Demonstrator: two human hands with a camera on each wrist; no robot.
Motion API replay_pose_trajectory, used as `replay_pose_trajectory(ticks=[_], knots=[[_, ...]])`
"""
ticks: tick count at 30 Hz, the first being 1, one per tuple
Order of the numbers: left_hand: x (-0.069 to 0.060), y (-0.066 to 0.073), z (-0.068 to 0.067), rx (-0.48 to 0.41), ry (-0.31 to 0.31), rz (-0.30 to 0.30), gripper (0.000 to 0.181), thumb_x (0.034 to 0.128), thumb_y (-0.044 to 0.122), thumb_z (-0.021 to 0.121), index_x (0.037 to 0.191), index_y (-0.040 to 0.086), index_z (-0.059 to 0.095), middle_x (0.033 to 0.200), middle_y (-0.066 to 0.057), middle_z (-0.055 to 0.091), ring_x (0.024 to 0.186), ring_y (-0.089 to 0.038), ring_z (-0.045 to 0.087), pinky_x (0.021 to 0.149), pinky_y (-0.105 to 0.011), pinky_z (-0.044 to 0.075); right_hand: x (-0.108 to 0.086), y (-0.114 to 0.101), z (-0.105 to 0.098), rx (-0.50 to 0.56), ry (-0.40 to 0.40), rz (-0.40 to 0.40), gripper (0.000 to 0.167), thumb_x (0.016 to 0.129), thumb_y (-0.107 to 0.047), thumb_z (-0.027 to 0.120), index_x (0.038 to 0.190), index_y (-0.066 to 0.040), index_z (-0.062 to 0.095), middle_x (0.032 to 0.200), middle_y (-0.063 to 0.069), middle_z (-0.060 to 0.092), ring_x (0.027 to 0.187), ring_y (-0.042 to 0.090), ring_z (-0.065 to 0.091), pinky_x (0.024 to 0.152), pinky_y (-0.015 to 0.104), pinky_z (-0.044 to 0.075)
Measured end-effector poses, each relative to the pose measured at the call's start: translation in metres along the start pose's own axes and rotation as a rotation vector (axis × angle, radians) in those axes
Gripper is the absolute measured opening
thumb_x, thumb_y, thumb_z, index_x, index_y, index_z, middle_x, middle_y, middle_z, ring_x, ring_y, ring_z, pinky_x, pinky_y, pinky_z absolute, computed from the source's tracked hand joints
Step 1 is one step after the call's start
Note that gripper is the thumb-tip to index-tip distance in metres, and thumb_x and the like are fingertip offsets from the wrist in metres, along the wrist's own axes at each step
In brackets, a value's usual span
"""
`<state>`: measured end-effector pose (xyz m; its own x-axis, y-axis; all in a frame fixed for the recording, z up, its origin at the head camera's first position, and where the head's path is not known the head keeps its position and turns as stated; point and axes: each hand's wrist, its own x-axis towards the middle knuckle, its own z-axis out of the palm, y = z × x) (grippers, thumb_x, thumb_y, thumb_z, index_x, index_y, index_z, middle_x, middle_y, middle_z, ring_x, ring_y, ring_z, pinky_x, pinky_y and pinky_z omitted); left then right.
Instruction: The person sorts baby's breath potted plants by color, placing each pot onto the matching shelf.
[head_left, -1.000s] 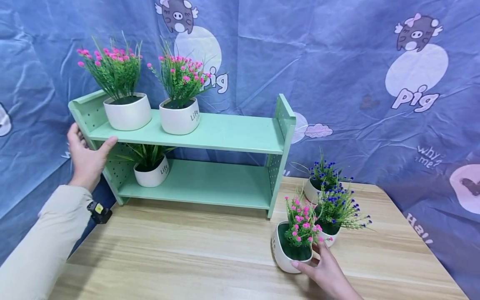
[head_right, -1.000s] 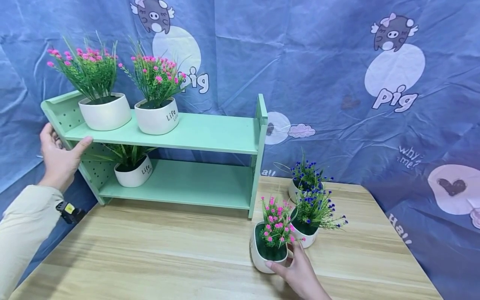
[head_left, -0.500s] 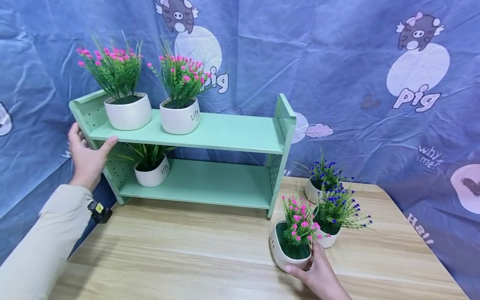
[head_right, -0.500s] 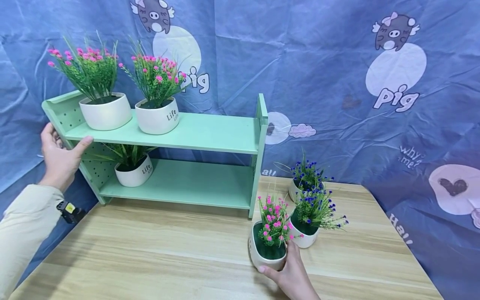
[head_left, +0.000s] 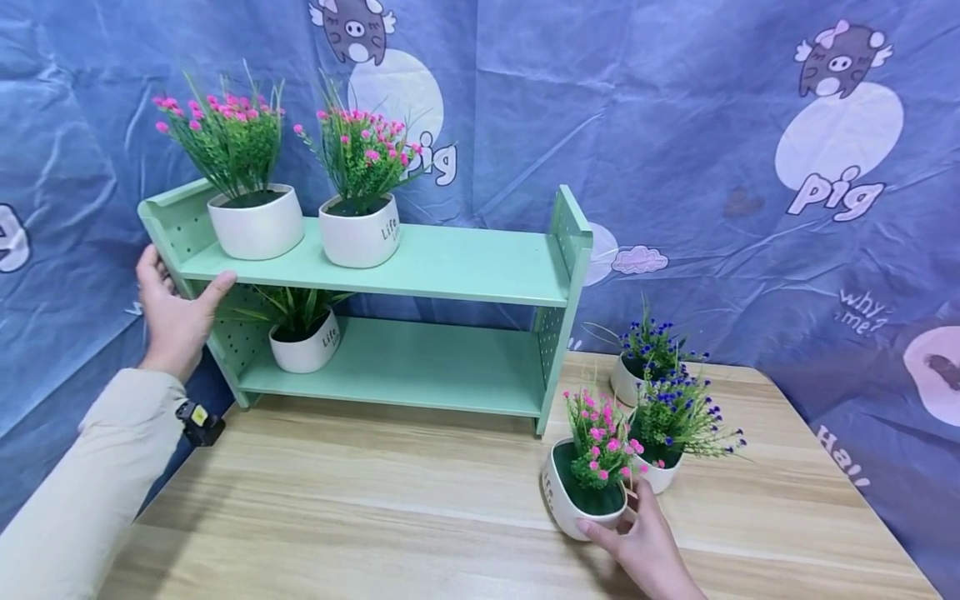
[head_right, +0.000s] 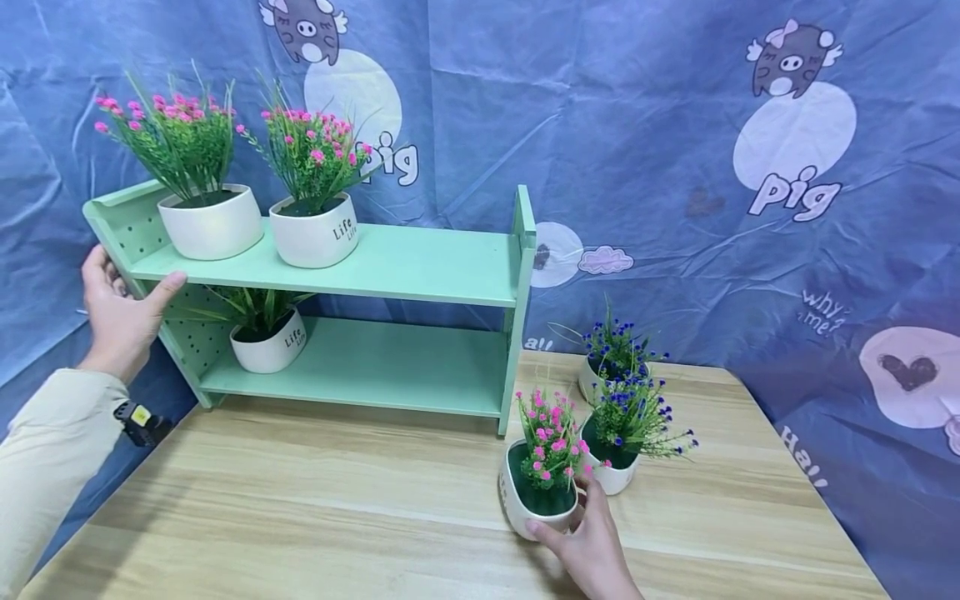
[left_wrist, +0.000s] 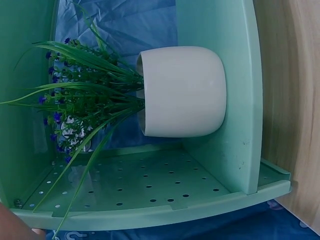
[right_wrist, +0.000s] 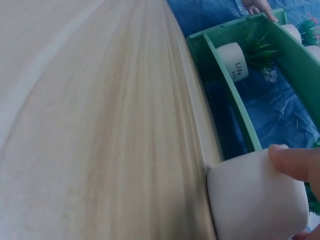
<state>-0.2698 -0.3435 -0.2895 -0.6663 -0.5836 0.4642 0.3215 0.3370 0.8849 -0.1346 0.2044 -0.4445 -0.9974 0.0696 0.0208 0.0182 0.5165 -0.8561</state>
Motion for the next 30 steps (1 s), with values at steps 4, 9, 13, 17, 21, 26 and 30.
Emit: replay_pose_trajectory(ticks=[4,9,13,17,21,26,30], knots=[[0.0004,-0.0008,-0.0006,0.002,-0.002,0.012,0.083,0.0816,0.019,0.076,0.147,0.026,0.025,0.142,0.001,0.038,0.125,-0.011,0.038,0.107,-0.024,0.030,0.0001,0.0016,-0.0033,-0.003,0.027,-0.009,0.092,0.076,-0.013,0.080,0.141,0.013,0.021,0.136,0.036,0.037,0.119,0.051,0.046,0.088,0.038,0.050],[0.0006,-0.0022,-0.0004,0.008,-0.005,0.022,0.082,0.0823,0.020,0.075,0.147,0.026,0.025,0.142,0.002,0.036,0.125,-0.011,0.037,0.107,-0.025,0.029,0.0028,0.0007,-0.0018,0.014,0.035,-0.024,0.096,0.076,-0.013,0.081,0.142,0.015,0.016,0.137,0.038,0.033,0.119,0.053,0.046,0.092,0.044,0.048],[0.0006,-0.0040,-0.0001,0.012,-0.002,0.016,0.082,0.0826,0.020,0.074,0.148,0.026,0.025,0.144,0.001,0.036,0.127,-0.012,0.035,0.108,-0.024,0.027,0.0064,-0.0016,0.0018,-0.002,0.038,-0.012,0.105,0.074,-0.018,0.083,0.143,0.015,0.011,0.140,0.040,0.028,0.120,0.052,0.045,0.097,0.047,0.044],[0.0006,-0.0048,0.0001,0.013,-0.004,0.022,0.082,0.0825,0.020,0.074,0.148,0.027,0.025,0.144,0.001,0.036,0.128,-0.012,0.035,0.108,-0.024,0.027,0.0087,-0.0022,0.0044,0.006,0.046,0.024,0.108,0.073,-0.017,0.084,0.144,0.015,0.010,0.141,0.041,0.027,0.121,0.051,0.044,0.097,0.043,0.044],[0.0003,-0.0034,0.0000,0.014,-0.004,0.027,0.082,0.0826,0.020,0.074,0.147,0.027,0.025,0.144,0.001,0.036,0.128,-0.013,0.035,0.109,-0.024,0.027,0.0094,-0.0016,0.0054,0.059,0.049,0.054,0.105,0.073,-0.014,0.083,0.145,0.014,0.012,0.139,0.040,0.031,0.118,0.051,0.047,0.087,0.029,0.051],[0.0002,-0.0021,0.0000,0.014,-0.008,0.018,0.082,0.0830,0.020,0.074,0.148,0.027,0.024,0.143,0.002,0.035,0.128,-0.013,0.034,0.109,-0.024,0.026,0.0090,-0.0019,0.0053,0.099,0.050,0.078,0.097,0.075,-0.012,0.081,0.143,0.013,0.017,0.134,0.037,0.037,0.112,0.044,0.054,0.072,0.015,0.049],[0.0009,-0.0020,0.0001,0.016,-0.008,0.021,0.082,0.0828,0.020,0.074,0.148,0.027,0.024,0.142,0.002,0.035,0.127,-0.013,0.035,0.108,-0.024,0.027,0.0068,-0.0057,0.0050,0.138,0.030,0.077,0.093,0.077,-0.010,0.079,0.143,0.012,0.017,0.135,0.034,0.036,0.108,0.040,0.056,0.070,0.018,0.051]])
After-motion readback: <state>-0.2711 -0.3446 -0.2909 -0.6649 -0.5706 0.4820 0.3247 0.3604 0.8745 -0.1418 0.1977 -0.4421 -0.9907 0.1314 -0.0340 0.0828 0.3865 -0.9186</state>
